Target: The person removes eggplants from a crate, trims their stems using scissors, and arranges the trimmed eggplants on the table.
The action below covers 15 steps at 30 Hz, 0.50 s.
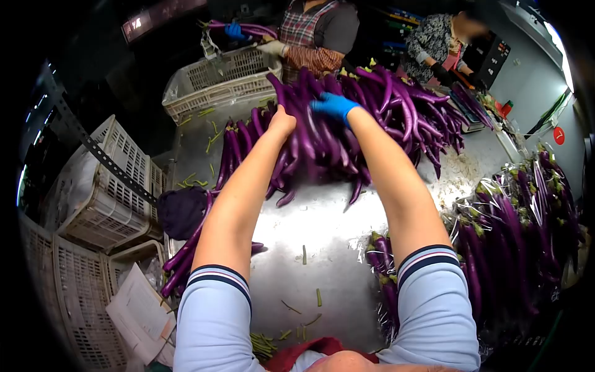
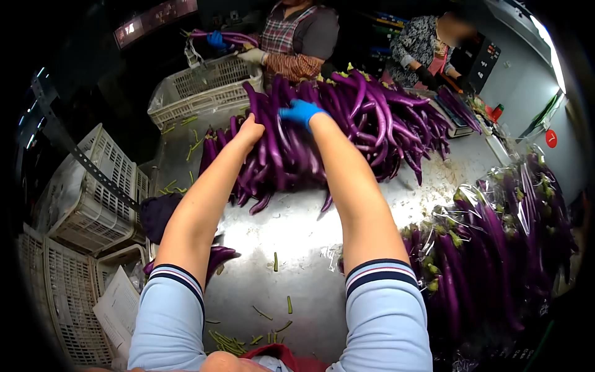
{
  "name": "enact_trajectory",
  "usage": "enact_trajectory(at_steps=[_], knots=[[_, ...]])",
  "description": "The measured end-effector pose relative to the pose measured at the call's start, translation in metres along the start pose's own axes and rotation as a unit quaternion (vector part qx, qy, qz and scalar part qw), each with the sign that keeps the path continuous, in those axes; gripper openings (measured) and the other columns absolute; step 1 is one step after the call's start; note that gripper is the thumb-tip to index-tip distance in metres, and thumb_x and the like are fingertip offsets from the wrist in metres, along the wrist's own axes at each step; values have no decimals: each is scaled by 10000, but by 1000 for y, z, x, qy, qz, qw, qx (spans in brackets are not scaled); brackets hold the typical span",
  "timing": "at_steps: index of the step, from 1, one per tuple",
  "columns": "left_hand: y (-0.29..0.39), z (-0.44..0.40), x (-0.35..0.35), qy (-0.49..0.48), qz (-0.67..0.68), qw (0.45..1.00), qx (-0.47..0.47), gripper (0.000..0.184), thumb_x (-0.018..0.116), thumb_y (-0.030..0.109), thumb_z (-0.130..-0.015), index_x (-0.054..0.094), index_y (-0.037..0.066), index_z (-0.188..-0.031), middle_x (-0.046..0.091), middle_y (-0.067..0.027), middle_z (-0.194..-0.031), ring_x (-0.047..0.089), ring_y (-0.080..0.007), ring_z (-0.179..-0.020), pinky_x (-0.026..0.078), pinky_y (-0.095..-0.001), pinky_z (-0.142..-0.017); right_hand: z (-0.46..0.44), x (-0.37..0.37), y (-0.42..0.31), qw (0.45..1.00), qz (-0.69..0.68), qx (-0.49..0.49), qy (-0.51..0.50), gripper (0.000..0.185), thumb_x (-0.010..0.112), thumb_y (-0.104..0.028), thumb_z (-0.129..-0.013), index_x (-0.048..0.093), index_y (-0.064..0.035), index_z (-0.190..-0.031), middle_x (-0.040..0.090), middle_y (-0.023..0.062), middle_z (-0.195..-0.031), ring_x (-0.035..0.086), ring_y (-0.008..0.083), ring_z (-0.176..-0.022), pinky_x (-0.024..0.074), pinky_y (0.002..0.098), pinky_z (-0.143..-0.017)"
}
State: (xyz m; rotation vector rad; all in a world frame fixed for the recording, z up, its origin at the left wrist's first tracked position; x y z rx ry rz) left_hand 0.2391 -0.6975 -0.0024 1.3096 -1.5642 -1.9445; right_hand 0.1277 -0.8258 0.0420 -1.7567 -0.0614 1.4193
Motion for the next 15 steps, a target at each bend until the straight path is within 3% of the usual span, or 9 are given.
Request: enact_trajectory(at_steps=[1, 2, 5, 7, 9, 10, 12, 15], knots=[[-6, 1, 3, 62, -170, 983, -15, 563, 450, 108, -766, 331, 23, -1310, 539, -267, -1134, 547, -365, -1048, 445, -414, -889, 17, 5, -7, 980, 192, 41, -27, 753, 505, -597, -776, 328, -178, -1376, 195, 107, -1464, 96, 364, -1355, 160, 557, -1056], [-12, -2, -2, 21, -169, 985, -31, 611, 432, 164, -775, 273, -1, -1342, 498, -293, -1183, 495, -389, -1113, 394, -418, -951, 9, 16, 8, 984, 176, 32, -8, 699, 417, -633, -802, 329, -242, -1375, 142, 58, -1484, 16, 388, -1355, 82, 628, -1031], [-28, -24, -11, -1, -213, 976, -42, 554, 469, 187, -767, 392, -24, -1274, 508, -281, -1179, 510, -379, -1104, 407, -418, -937, 11, 18, 17, 980, 197, -31, -14, 672, 444, -599, -799, 366, -231, -1356, 190, 77, -1470, 73, 396, -1349, 131, 608, -1034], [-3, -4, -32, -68, -265, 957, -92, 462, 505, 269, -771, 558, -19, -1128, 499, -208, -1237, 507, -358, -1117, 414, -399, -928, -1, 19, 34, 987, 142, -70, 30, 662, 448, -577, -811, 380, -194, -1347, 212, 141, -1451, 167, 382, -1331, 193, 544, -1045], [-15, -8, -37, -68, -310, 945, -75, 491, 498, 267, -780, 518, -13, -1183, 483, -211, -1254, 477, -341, -1156, 390, -390, -955, -3, 15, 45, 986, 76, -111, 102, 646, 459, -545, -824, 391, -160, -1337, 231, 181, -1434, 229, 373, -1313, 238, 483, -1050], [-32, -13, -37, -69, -271, 958, -56, 489, 489, 264, -790, 509, -10, -1194, 482, -210, -1255, 468, -339, -1165, 379, -386, -967, 17, 7, 33, 976, 63, -121, 169, 599, 501, -454, -839, 422, -84, -1302, 325, 230, -1371, 331, 368, -1261, 295, 396, -1034], [-69, -26, -32, -74, -190, 979, -15, 485, 471, 257, -809, 492, -5, -1217, 480, -210, -1259, 449, -336, -1183, 356, -378, -990, 46, 1, 31, 966, -4, -154, 207, 562, 535, -387, -835, 442, -44, -1271, 388, 235, -1322, 370, 377, -1229, 315, 380, -1019], [-84, 0, -43, 29, -74, 996, 36, 480, 443, 247, -838, 459, -4, -1247, 466, -203, -1277, 428, -342, -1201, 328, -366, -1013, 108, 9, 30, 947, -178, -160, 212, 499, 588, -245, -819, 464, 20, -1223, 489, 220, -1234, 464, 323, -1159, 361, 348, -971]])
Point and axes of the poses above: each hand's wrist, its own z-axis away from the middle knuckle, its own x-axis out of the palm, y = z × x, the point moved 1 cm from there along -z, towards the middle knuckle
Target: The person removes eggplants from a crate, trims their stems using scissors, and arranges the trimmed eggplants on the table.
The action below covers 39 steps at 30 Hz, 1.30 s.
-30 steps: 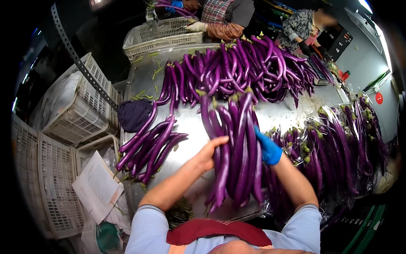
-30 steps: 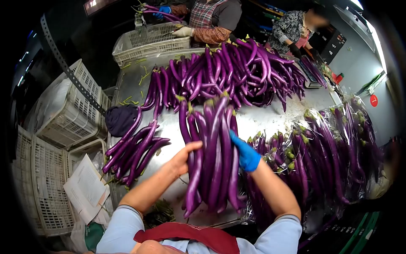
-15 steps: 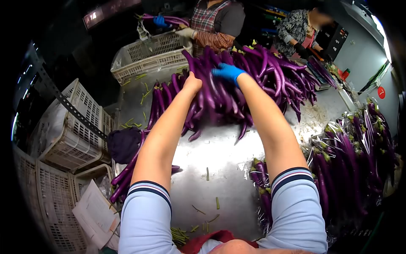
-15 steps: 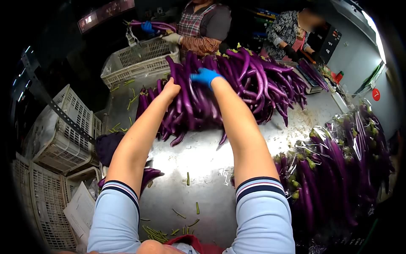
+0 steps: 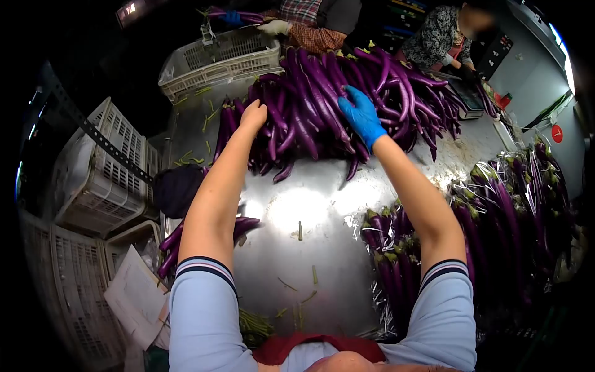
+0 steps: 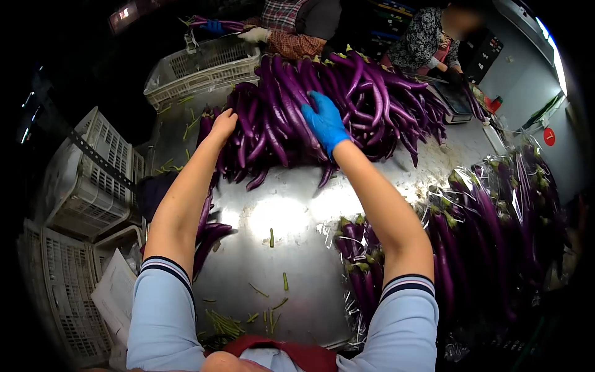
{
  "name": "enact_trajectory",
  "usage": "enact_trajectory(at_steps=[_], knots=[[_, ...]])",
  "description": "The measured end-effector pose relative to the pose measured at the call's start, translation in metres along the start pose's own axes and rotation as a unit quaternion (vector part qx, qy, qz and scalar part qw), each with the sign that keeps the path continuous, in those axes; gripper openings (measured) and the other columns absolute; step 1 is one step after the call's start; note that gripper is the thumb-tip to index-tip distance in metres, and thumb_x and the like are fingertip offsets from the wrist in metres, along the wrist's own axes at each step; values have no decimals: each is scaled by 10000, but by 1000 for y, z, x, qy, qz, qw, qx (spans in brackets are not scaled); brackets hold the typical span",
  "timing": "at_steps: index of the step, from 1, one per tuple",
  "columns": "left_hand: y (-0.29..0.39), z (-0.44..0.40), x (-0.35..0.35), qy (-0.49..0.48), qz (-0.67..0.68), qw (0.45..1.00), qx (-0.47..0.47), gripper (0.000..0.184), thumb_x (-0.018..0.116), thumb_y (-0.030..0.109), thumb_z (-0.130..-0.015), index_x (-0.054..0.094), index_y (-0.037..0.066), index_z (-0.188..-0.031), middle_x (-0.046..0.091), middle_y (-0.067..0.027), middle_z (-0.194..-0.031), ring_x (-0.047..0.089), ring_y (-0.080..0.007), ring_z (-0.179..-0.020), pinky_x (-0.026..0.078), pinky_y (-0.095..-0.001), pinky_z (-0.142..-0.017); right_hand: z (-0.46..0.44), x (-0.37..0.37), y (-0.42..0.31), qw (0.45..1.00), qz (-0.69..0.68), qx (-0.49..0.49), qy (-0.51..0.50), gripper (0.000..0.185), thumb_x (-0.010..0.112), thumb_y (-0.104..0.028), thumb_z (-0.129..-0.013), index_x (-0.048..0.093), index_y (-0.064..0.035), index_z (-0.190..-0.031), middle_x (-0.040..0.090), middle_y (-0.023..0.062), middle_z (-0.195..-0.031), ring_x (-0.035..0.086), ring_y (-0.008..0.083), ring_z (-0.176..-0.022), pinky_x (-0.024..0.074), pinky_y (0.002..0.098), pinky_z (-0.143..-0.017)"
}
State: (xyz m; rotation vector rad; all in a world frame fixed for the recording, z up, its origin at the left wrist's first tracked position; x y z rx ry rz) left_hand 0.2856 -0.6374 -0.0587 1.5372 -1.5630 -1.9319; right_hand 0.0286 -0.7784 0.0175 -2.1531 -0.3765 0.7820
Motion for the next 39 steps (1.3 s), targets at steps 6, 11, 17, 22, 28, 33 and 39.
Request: enact_trajectory(at_steps=[6, 11, 17, 22, 28, 33, 39], knots=[[7, 82, -44, -170, 107, 979, -42, 294, 462, 196, -844, 619, 9, -1008, 641, -133, -879, 578, -229, -774, 455, -351, -715, 154, 0, -60, 922, -293, 249, -43, 353, 569, -118, -847, 510, -4, -1176, 583, 70, -1095, 578, 139, -935, 445, 236, -734], [10, 157, -100, -236, 12, 970, -56, 411, 511, 242, -875, 499, 54, -1240, 586, -54, -931, 509, -127, -770, 437, -278, -624, 285, 19, -74, 944, -129, 243, -184, 350, 587, -174, -852, 527, -8, -1154, 582, 140, -1107, 570, 222, -1006, 435, 307, -844], [-6, 306, -203, -252, -11, 967, 38, 366, 522, 188, -885, 514, 4, -1201, 602, -65, -1034, 526, -113, -926, 422, -246, -813, 437, 74, -88, 951, 186, 30, -247, 487, 506, -211, -874, 373, -35, -1308, 234, 243, -1410, 222, 414, -1304, 145, 538, -1049], [-43, 444, -259, -132, 30, 981, -136, 343, 502, 192, -878, 534, 25, -1175, 609, -76, -1056, 563, -144, -953, 454, -290, -808, 471, 147, -169, 935, -38, -38, -350, 490, 508, -174, -869, 367, -37, -1318, 243, 220, -1418, 221, 377, -1318, 157, 457, -1077], [-57, 609, -253, -168, -136, 960, -177, 362, 521, 196, -853, 538, 6, -1160, 589, -167, -1105, 574, -266, -1001, 450, -346, -849, 444, 164, -178, 885, -279, -2, -373, 372, 463, -107, -888, 454, 2, -1243, 396, 235, -1322, 330, 354, -1272, 221, 393, -1065], [-38, 679, -255, -78, -36, 964, -253, 344, 514, 175, -874, 530, 5, -1173, 607, -146, -1052, 595, -240, -932, 469, -324, -785, 387, 173, -49, 974, 99, -51, -199, 350, 410, -126, -915, 441, 35, -1224, 409, 226, -1313, 332, 358, -1262, 192, 457, -1060], [-10, 706, -251, 21, 30, 986, -165, 313, 534, 145, -869, 547, 48, -1166, 623, -115, -1001, 607, -216, -877, 473, -305, -752, 437, 247, -147, 915, -53, -100, -388, 379, 402, -222, -943, 454, -11, -1254, 396, 189, -1347, 310, 312, -1294, 141, 440, -1075]])
Point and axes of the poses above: each hand's wrist, its own z-axis away from the middle knuckle, its own x-axis out of the palm, y = z × x, the point moved 1 cm from there along -z, towards the middle knuckle
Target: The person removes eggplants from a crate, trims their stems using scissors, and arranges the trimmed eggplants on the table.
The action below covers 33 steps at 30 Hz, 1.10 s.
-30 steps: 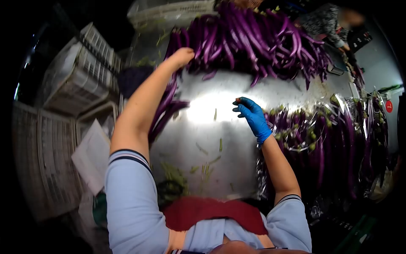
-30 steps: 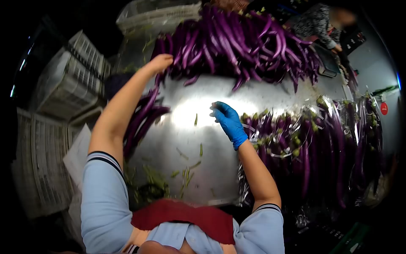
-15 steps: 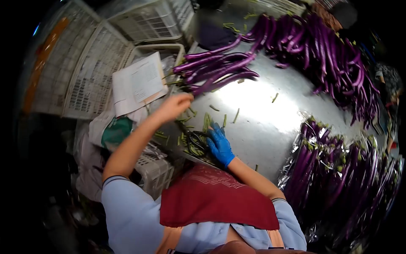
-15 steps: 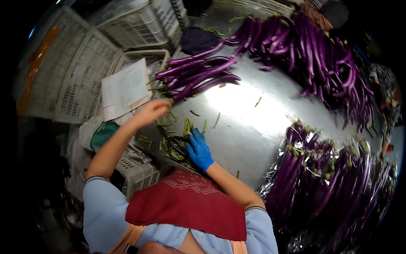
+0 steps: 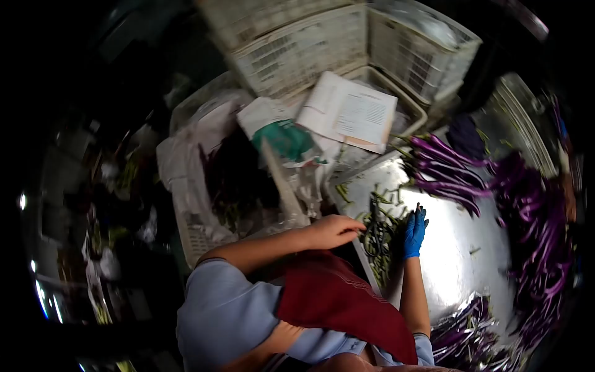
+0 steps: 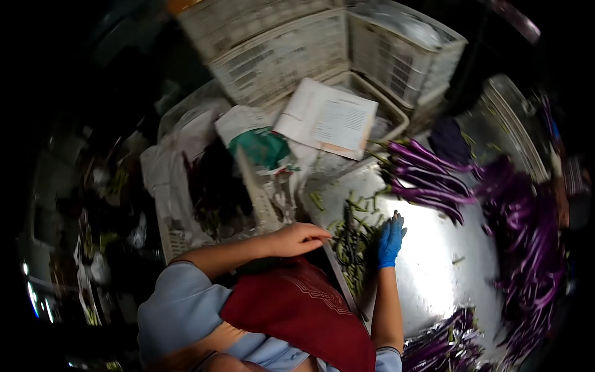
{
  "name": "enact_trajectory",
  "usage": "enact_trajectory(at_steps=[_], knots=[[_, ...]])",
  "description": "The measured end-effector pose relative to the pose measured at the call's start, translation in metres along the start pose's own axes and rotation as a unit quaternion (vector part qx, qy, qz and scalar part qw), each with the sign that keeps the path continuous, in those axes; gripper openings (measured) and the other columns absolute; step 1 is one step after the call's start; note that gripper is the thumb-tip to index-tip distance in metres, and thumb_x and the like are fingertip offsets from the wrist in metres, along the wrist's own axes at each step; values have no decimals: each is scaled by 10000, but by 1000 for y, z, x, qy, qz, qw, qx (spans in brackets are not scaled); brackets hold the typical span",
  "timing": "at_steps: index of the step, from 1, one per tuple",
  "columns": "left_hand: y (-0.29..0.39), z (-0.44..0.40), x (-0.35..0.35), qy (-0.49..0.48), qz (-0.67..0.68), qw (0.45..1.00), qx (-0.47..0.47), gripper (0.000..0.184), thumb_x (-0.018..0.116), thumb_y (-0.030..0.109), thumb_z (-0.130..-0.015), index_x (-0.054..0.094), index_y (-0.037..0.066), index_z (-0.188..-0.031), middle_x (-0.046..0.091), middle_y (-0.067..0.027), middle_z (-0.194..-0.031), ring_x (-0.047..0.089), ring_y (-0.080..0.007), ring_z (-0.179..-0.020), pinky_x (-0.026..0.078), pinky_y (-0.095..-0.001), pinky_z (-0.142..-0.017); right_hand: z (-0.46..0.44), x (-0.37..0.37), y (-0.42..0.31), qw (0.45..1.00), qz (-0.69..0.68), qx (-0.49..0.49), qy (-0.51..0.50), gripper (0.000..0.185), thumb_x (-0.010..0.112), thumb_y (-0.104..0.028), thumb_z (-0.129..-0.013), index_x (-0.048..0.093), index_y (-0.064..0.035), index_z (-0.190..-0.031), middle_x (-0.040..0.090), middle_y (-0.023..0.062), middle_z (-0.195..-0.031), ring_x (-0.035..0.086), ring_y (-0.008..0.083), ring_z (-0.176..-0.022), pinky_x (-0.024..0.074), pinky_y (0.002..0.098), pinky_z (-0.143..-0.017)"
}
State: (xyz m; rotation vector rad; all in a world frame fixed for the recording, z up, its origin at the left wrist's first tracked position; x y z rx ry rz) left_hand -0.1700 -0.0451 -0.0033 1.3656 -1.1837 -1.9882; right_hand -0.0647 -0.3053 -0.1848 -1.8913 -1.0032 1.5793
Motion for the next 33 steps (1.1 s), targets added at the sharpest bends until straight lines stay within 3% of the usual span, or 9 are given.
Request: enact_trajectory(at_steps=[6, 7, 10, 21, 23, 24, 25, 27, 33], knots=[[-26, 79, -75, 163, 76, 984, -6, 274, 527, 118, -877, 568, 58, -1141, 638, -91, -968, 610, -178, -867, 476, -291, -773, -17, 28, -44, 867, -449, 183, -117, 401, 454, -194, -944, 426, 16, -1284, 519, 107, -1218, 462, 148, -1093, 381, 264, -915], [-44, 98, -96, 210, 97, 972, -38, 266, 527, 117, -880, 569, 53, -1135, 641, -85, -958, 609, -171, -869, 475, -287, -778, -30, 16, -75, 963, -262, 52, -34, 400, 464, -193, -940, 436, 35, -1267, 542, 104, -1186, 497, 159, -1064, 384, 271, -918], [-120, 157, -155, 351, 155, 911, -148, 290, 522, 169, -888, 556, 40, -1145, 629, -83, -981, 593, -171, -896, 464, -280, -780, -35, 20, -157, 940, -339, 36, -20, 339, 435, -177, -947, 494, 31, -1208, 558, 110, -1161, 525, 167, -1054, 406, 305, -908], [-428, 253, -209, 459, 35, 683, -567, 734, 637, 317, -742, 343, -113, -1260, 494, -278, -1193, 506, -375, -1100, 414, -428, -901, 38, 265, -362, 788, -242, -84, -560, 359, 536, -93, -875, 493, -7, -1221, 568, 111, -1157, 547, 175, -1023, 423, 277, -893], [-378, 254, -219, 413, -21, 730, -544, 682, 690, 495, -653, 600, -117, -940, 639, -246, -847, 636, -362, -770, 490, -434, -752, 43, 322, -377, 811, -163, -55, -559, 420, 554, -191, -877, 471, -9, -1247, 578, 144, -1144, 554, 186, -1015, 442, 300, -879], [-483, 266, -191, 481, 75, 702, -521, 640, 693, 535, -634, 647, -92, -755, 639, -242, -756, 639, -337, -759, 487, -428, -756, 44, 346, -381, 817, -141, -15, -559, 451, 566, -230, -869, 467, 1, -1244, 588, 173, -1118, 574, 227, -995, 457, 325, -855], [-432, 262, -199, 459, 4, 668, -585, 782, 698, 564, -620, 586, -138, -948, 616, -276, -939, 611, -341, -901, 462, -404, -834, 52, 383, -376, 820, -158, 48, -548, 481, 588, -262, -843, 477, 5, -1228, 593, 201, -1088, 585, 257, -975, 466, 343, -833], [-577, 286, -161, 499, 114, 663, -546, 1075, 712, 595, -593, 294, -148, -1248, 400, -303, -1274, 434, -370, -1171, 389, -410, -957, 49, 414, -372, 871, -77, -43, -483, 514, 585, -323, -783, 514, 15, -1164, 596, 239, -1033, 579, 360, -965, 461, 395, -839], [-443, 266, -179, 460, 73, 657, -593, 913, 660, 529, -714, 334, -111, -1278, 454, -255, -1231, 496, -374, -1078, 439, -432, -900, 59, 481, -341, 947, -34, -9, -321, 383, 569, -279, -765, 592, -38, -1062, 531, 222, -1157, 522, 384, -1038, 444, 428, -859]])
Point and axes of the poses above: each hand's wrist, its own z-axis away from the middle knuckle, its own x-axis out of the palm, y = z × x, the point moved 1 cm from there along -z, towards the middle knuckle
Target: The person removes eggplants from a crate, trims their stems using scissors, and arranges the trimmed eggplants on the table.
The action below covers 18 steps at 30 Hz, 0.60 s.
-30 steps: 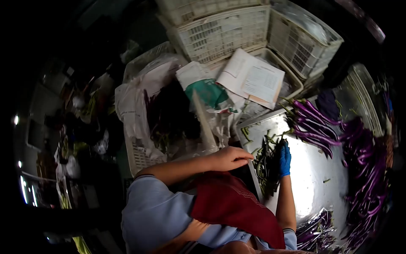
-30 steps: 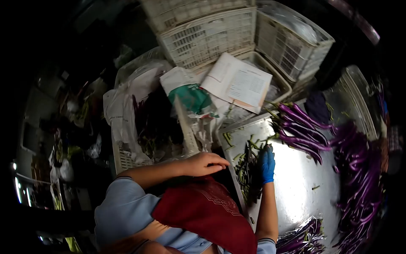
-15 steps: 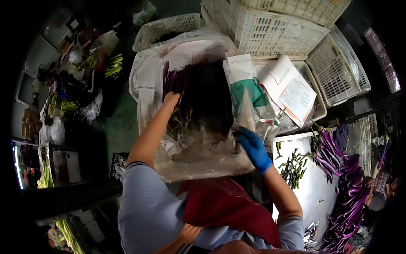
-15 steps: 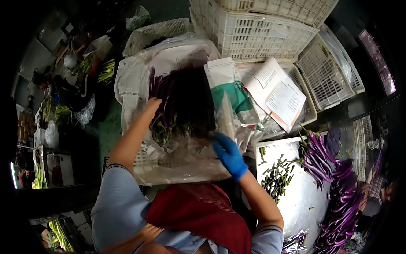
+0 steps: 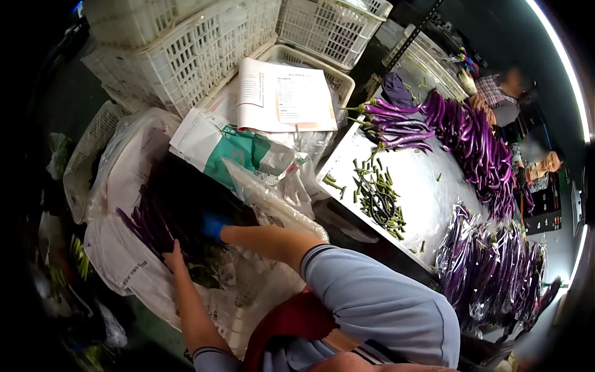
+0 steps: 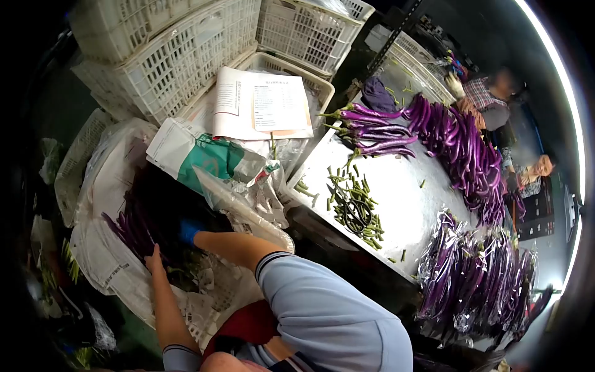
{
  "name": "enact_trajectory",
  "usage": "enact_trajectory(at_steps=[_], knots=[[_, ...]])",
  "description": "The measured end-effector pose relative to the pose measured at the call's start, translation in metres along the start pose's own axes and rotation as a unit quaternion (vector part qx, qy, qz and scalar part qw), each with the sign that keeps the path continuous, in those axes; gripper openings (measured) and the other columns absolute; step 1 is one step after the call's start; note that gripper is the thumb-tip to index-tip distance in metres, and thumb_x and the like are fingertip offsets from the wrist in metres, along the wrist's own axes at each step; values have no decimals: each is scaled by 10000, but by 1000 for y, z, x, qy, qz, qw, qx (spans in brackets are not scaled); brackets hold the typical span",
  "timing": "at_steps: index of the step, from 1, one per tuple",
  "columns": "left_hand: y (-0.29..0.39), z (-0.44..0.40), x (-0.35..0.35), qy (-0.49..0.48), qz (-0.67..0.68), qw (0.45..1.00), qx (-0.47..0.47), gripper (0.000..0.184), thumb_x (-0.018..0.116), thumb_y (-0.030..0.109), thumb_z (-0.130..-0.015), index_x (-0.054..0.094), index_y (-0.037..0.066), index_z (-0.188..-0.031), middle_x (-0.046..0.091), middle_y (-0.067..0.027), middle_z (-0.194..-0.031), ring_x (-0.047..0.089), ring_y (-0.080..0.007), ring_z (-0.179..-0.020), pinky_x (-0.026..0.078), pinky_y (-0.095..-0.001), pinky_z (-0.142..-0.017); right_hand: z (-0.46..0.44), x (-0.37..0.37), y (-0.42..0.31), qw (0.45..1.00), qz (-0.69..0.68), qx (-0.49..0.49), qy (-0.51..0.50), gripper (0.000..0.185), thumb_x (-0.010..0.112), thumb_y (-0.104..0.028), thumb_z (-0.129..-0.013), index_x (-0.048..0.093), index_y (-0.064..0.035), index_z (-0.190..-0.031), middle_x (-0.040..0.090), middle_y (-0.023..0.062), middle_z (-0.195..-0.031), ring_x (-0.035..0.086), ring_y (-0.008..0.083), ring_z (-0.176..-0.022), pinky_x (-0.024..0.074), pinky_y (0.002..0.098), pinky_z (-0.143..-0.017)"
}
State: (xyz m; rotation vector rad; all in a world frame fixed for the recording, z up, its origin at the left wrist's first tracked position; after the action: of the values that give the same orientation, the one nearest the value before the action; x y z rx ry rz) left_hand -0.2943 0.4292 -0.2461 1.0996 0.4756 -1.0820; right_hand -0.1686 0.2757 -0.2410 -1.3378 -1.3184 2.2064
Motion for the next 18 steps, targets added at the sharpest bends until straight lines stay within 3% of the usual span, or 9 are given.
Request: enact_trajectory(at_steps=[2, 5, 7, 9, 13, 15, 16, 17, 18], knots=[[-13, -19, -3, -65, 174, 983, 5, 901, 696, 512, -692, 371, -118, -1247, 477, -232, -1205, 515, -341, -1044, 454, -410, -879, 11, -3, -14, 986, 147, -17, -74, 376, 580, -274, -758, 599, -36, -1048, 548, 224, -1129, 536, 379, -1017, 449, 428, -846], [-9, -17, -18, -119, 285, 950, -44, 872, 743, 473, -663, 414, -127, -1203, 499, -202, -1173, 530, -301, -1001, 467, -384, -850, 23, -4, -29, 940, 109, -65, -317, 429, 520, -350, -822, 571, -63, -1137, 569, 203, -1116, 559, 349, -988, 451, 394, -849], [-17, -27, -12, -132, 328, 933, -65, 822, 754, 436, -667, 435, -117, -1185, 509, -191, -1156, 536, -292, -971, 474, -380, -839, 37, -17, -49, 914, 95, -181, -351, 423, 497, -365, -823, 593, -51, -1090, 600, 197, -1049, 572, 355, -954, 468, 413, -796], [-18, -28, -5, -160, 349, 921, -65, 865, 743, 409, -690, 341, -75, -1284, 478, -198, -1212, 509, -303, -1050, 451, -390, -886, 81, -124, -113, 912, 38, -206, -351, 312, 544, -245, -812, 570, -40, -1046, 608, 177, -974, 589, 332, -880, 466, 408, -749], [-25, -37, 16, -93, 278, 956, -13, 897, 734, 397, -703, 270, -43, -1333, 444, -203, -1255, 485, -310, -1097, 435, -393, -915, 126, -245, -79, 961, -85, -257, -63, 314, 610, -148, -781, 565, -38, -1071, 598, 166, -973, 592, 293, -839, 478, 359, -740], [-34, -51, 27, -55, 234, 971, 16, 916, 730, 390, -709, 235, -27, -1357, 428, -206, -1276, 473, -314, -1120, 427, -395, -930, 143, -316, -29, 991, 0, -105, 81, 248, 623, -162, -782, 582, -58, -1003, 600, 170, -931, 589, 325, -846, 480, 354, -735], [-34, -58, 33, -46, 220, 974, 26, 926, 728, 387, -712, 217, -19, -1369, 419, -207, -1286, 467, -316, -1132, 423, -395, -938, 149, -323, 26, 964, 33, -44, 259, 236, 638, -181, -774, 578, -36, -950, 591, 175, -866, 577, 340, -791, 475, 368, -698], [-16, -33, 21, -86, 230, 969, -6, 966, 705, 362, -737, 96, 25, -1407, 336, -222, -1352, 413, -327, -1198, 385, -401, -987, 158, -355, 74, 956, 63, -27, 284, 286, 648, -247, -768, 563, -7, -898, 584, 185, -830, 568, 346, -770, 472, 381, -678], [-5, -24, 16, -103, 251, 961, -49, 903, 675, 234, -787, 51, 47, -1413, 236, -186, -1411, 358, -313, -1245, 326, -405, -1029, 173, -379, 91, 923, 268, 117, 252, 350, 642, -321, -763, 562, 5, -864, 594, 186, -837, 576, 340, -797, 470, 388, -694]])
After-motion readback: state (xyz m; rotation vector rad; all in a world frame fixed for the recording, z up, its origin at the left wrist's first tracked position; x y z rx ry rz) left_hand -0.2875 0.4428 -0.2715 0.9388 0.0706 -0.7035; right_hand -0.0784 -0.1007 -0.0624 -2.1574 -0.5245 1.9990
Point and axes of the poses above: each hand's wrist, its own z-axis away from the middle knuckle, its own x-axis out of the palm, y = z × x, the point moved 1 cm from there along -z, towards the middle knuckle
